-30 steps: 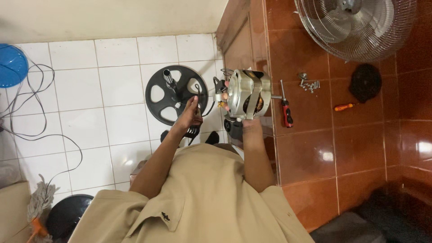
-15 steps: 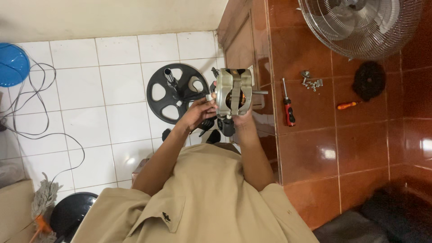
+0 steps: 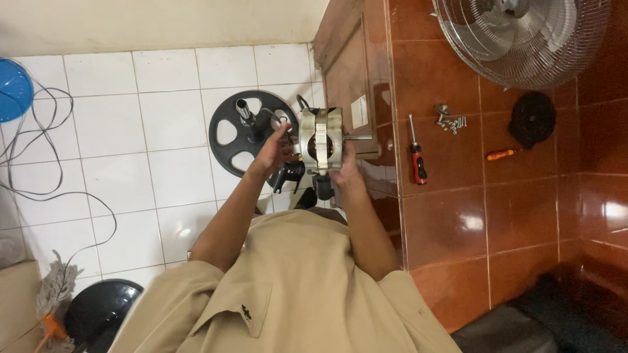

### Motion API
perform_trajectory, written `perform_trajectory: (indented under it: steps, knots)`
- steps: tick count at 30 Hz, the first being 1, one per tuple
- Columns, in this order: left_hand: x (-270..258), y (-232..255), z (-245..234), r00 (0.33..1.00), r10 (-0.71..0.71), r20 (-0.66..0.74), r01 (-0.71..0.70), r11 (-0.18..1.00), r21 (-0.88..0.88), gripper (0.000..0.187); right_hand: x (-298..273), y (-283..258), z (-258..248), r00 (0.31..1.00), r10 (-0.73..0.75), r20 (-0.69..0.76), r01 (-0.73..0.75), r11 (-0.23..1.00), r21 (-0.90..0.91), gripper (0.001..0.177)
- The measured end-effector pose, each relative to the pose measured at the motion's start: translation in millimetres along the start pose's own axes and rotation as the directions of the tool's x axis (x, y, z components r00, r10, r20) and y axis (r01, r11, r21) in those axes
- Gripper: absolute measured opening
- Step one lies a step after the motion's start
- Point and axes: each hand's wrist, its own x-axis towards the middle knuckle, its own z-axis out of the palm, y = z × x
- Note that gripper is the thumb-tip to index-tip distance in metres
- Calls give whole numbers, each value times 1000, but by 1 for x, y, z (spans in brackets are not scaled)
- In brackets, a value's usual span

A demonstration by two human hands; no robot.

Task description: The person assembles an electrical motor by hand, attaching a metal housing to the motor body and securing it with screws. They use a screwdriver to tighten the screws and place the assembled motor on a stool.

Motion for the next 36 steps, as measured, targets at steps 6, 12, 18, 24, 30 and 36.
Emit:
perform_trajectory:
  steps: [6,12,18,24,30,36]
  knots:
    - [12,-9,-18,996,-54,-76,59,996,65,102,-20,-4,50,1000,14,6,-14,999,33,63]
    - [10,-1,-12,997,-66,-46,62,994,-87,105,-31,-17,110,953,45,299,-86,988,125,70]
    - [-45,-15,13,998,28,55,-20,988,-153,90,-24,-21,114,971,79,226,-103,990,96,69]
    - [-66,1,30,962,273,23,-273,962,-23,34,-19,-20,100,938,103,330,-112,994,9,77]
    - [-84,26,42,930,362,56,-323,881,-345,43,-26,-28,103,928,18,373,-50,996,77,75]
    - [-88,42,60,909,393,139,-335,887,-318,73,-48,-51,133,840,1,543,-179,945,274,80]
